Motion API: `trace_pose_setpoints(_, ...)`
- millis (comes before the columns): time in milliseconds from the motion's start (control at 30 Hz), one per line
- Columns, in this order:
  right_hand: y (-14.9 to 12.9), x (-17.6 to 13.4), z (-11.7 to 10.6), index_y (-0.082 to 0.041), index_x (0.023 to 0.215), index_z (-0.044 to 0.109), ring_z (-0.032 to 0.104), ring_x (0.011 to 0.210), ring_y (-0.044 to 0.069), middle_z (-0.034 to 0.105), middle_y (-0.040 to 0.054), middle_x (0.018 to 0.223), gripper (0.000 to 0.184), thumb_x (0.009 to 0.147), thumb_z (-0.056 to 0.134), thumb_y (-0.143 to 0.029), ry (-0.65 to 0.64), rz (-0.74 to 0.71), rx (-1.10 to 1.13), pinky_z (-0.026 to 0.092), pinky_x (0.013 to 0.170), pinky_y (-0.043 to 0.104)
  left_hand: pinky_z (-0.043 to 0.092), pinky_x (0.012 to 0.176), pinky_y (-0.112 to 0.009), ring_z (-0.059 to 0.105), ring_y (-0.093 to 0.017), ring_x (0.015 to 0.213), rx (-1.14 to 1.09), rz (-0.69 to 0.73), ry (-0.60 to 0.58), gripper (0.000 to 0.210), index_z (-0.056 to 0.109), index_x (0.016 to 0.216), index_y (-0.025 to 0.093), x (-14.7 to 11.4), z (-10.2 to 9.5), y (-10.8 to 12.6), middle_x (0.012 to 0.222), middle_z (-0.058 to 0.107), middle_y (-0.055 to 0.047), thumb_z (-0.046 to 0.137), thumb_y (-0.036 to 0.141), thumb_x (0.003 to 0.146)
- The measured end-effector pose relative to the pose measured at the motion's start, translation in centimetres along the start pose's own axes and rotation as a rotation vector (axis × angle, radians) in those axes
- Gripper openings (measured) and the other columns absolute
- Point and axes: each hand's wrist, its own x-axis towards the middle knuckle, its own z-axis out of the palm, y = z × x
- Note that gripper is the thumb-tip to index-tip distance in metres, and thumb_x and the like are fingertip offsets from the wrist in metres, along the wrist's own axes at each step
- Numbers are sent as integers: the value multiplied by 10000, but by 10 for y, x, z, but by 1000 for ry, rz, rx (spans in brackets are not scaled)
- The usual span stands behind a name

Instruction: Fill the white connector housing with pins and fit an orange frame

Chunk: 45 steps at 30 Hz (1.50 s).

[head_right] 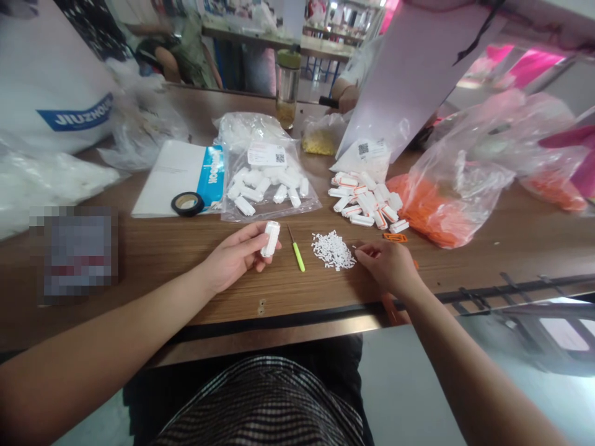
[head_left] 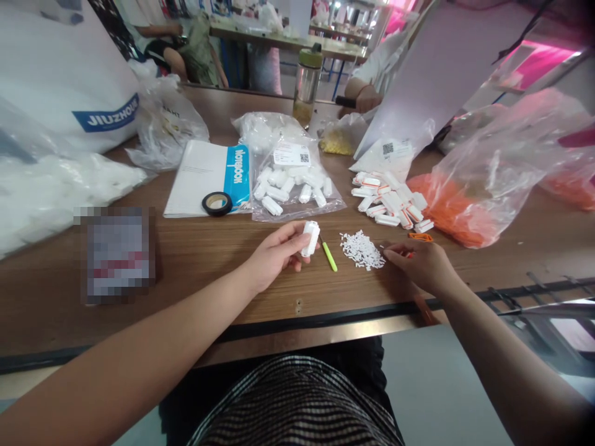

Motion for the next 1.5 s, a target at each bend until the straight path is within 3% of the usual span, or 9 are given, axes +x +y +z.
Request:
trace_pose_setpoints(133,-33,-4,-10,-226,696,709,638,686,203,705,28,703,203,766,652,-409,92,-137,171,476,665,337,410,532,-227,589,-125,689,-38,-28,-26,495,533,1319,227,-1,2,1,964,666,-78,668,345,858)
trace_pose_setpoints(300,-91,-12,-7,-229,756,664,618,728,169,680,17,758,148,851,612,-331,105,-463,387,486,735,329,426,539,-226,601,-127,706,-44,-37,-62,464,547,1292,219,-1,0,3,967,654,-75,667,343,861)
trace_pose_setpoints(467,-106,-7,7,-213,765,669,606,700,156,669,13,740,132,844,622,-307,132,-478,472,490,706,321,435,531,-222,608,-125,713,-14,-22,-78,422,547,1261,235,0,-2,2,971,646,-56,654,349,869)
trace_pose_setpoints(767,-80,9,25,-189,784,682,628,693,165,698,25,744,152,815,638,-331,137,-319,565,483,665,305,427,551,-232,560,-131,721,177,61,-22,333,602,1108,197,1,0,1,896,622,-34,699,321,815)
trace_pose_setpoints(967,-34,23,5,-209,684,706,630,614,182,693,21,639,166,749,633,-343,52,-112,115,457,596,301,423,550,-233,555,-134,718,214,62,3,228,607,997,189,1,-3,1,859,615,-28,677,321,825)
trace_pose_setpoints(1100,2,20,-1,-199,733,741,634,629,184,717,29,688,209,747,618,-367,-31,-88,69,461,595,297,417,540,-234,575,-134,710,219,45,14,243,609,1025,193,2,-5,0,949,673,-60,667,336,837)
trace_pose_setpoints(1233,28,19,-13,-187,880,779,649,693,186,746,42,795,274,761,612,-368,63,-52,117,473,628,284,415,535,-228,587,-129,702,233,39,19,258,602,1029,188,2,-5,-2,999,696,-77,675,347,839)
trace_pose_setpoints(1367,59,31,-31,-180,905,786,626,639,180,717,26,701,332,737,656,-435,107,91,80,430,553,262,423,540,-219,594,-123,701,261,35,29,295,600,1063,186,2,-5,-2,1008,699,-72,690,348,833)
trace_pose_setpoints(1500,79,43,-35,-194,851,789,587,585,167,676,2,614,366,694,698,-512,40,82,-32,384,521,258,433,547,-214,592,-116,701,257,34,21,283,612,1059,182,2,-5,-2,1004,703,-65,690,339,838)
